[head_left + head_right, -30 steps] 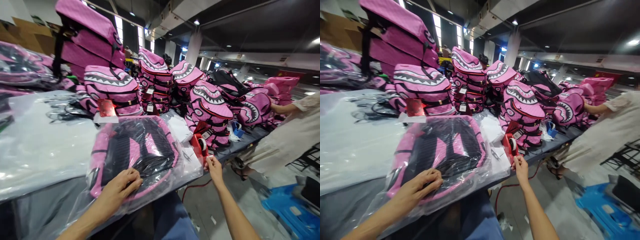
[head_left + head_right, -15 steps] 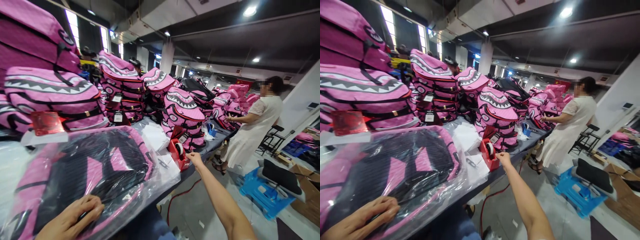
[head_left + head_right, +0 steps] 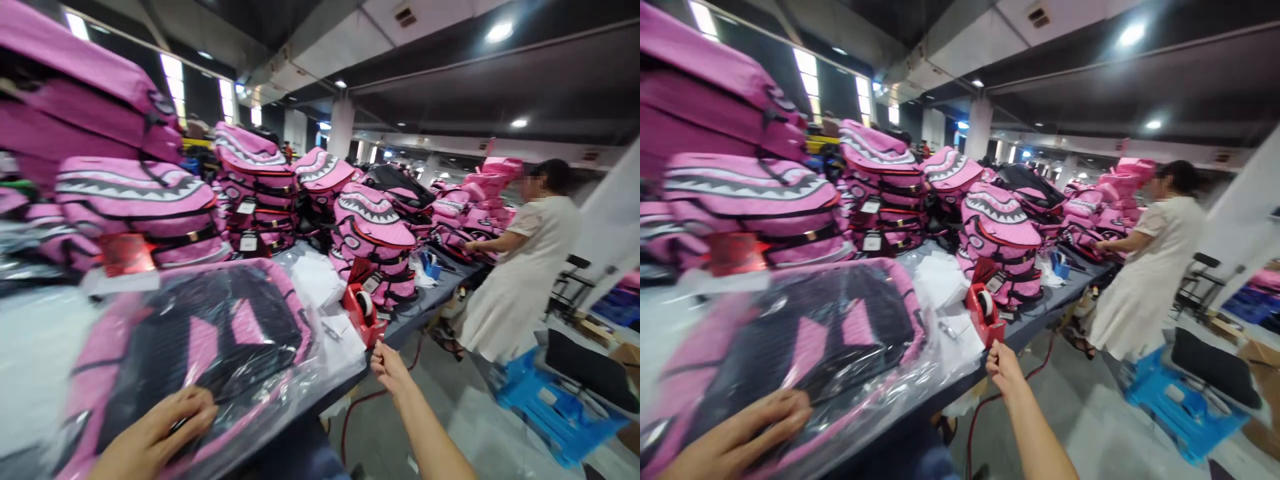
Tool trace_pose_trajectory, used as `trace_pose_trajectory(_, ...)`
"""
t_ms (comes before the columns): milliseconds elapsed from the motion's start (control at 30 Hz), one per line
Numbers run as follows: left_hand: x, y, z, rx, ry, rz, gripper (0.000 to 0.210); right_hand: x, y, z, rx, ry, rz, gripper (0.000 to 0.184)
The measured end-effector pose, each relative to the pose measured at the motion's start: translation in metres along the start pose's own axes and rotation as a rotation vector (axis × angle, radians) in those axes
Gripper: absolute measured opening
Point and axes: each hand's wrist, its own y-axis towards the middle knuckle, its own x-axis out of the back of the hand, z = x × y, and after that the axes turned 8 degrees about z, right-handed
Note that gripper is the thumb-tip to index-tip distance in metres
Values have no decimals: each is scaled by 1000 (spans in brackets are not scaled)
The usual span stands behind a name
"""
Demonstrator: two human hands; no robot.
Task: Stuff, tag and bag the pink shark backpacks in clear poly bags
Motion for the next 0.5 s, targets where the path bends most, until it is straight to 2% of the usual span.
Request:
trace_pose_trajectory(100, 6, -4, -31, 55, -89, 31, 56, -21, -6, 13, 5, 156, 148, 56)
trace_pose_trajectory(167, 8, -3, -45, 69, -85, 32, 49, -31, -9, 38, 60, 272, 223, 56)
trace_pose_trajectory(233, 10, -1, -54, 86, -71, 64, 44, -44, -10, 69, 101, 283, 382, 55)
trace_pose_trajectory(267, 11, -1, -57, 92, -68, 78, 42, -55, -10, 86, 110, 212, 524, 54)
trace_pose_trajectory(333, 13, -1, -61, 100, -70, 87, 41, -84, -8, 116, 141, -77, 905, 49)
trace_pose_trajectory(400, 13, -1, -62, 107, -71, 83, 41, -119, -1, 135, 268, -417, 1210, 40)
trace_pose_trajectory(433, 13, -2, -62, 110, -70, 84, 41, -136, 5, 141, 358, -578, 1284, 34)
trace_pose_trajectory(500, 12, -2, -60, 115, -64, 94, 40, -165, 22, 143, 519, -865, 1277, 26)
